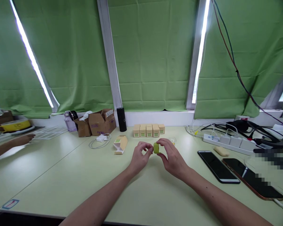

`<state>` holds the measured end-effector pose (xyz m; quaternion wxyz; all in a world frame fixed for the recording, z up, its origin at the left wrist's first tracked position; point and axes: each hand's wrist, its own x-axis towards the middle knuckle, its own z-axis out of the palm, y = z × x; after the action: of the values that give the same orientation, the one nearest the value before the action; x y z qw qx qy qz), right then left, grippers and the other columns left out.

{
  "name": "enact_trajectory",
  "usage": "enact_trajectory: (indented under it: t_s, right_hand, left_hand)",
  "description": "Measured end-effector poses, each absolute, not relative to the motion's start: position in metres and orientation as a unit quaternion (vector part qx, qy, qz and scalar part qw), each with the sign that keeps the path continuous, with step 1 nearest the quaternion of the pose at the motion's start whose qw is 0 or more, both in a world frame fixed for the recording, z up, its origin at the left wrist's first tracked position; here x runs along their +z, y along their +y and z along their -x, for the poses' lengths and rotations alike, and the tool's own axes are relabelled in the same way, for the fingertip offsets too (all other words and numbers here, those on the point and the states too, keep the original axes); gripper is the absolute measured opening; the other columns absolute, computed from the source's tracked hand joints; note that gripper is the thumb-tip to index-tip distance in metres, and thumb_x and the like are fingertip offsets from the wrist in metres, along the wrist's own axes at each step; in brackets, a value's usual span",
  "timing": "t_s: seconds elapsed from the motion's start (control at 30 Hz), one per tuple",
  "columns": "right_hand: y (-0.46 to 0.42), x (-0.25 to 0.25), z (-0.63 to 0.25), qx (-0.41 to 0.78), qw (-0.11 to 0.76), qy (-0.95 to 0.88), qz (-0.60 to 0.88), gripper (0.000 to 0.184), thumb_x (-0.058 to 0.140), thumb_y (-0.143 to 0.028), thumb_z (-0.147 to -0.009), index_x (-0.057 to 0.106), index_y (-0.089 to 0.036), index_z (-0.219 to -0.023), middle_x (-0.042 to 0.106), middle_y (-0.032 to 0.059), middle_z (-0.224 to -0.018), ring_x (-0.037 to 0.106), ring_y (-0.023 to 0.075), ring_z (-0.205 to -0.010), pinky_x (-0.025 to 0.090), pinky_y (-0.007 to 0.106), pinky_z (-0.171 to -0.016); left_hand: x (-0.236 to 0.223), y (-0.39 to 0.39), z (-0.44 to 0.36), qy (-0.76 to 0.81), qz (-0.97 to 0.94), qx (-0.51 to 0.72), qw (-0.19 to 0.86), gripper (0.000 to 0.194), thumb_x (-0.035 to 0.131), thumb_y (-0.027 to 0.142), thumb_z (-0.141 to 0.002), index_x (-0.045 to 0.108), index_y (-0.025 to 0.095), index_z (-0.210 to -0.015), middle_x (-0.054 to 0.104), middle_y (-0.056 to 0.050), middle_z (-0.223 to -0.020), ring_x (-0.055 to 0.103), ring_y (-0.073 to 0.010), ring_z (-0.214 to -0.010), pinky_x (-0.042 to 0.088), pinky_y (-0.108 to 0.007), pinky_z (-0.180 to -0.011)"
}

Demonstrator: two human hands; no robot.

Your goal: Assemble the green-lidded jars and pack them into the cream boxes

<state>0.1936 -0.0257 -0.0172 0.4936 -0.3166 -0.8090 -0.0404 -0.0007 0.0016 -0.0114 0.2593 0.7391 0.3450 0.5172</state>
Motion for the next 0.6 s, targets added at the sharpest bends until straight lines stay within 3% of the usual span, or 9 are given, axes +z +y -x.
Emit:
enact_trajectory:
  t_s: [0.6]
  right_hand:
    - [-0.0232, -0.0187, -0.1944, -0.034, 0.483, -0.814, 0.322, 0.048, 0.051, -0.006, -0.093, 0.044, -0.025, -0.137, 0.059, 0.0152, -0.129, 0.058, 0.0306, -0.125, 0.058, 0.054, -0.1]
  left_hand:
    - [-0.0072, -0.0034, -0.0003, 0.36, -0.726, 0.512, 0.284, 0.023, 0.063, 0.038, -0.092, 0.068, 0.018, -0.081, 0.063, -0.004, -0.081, 0.06, -0.0183, -0.078, 0.049, -0.033, -0.077]
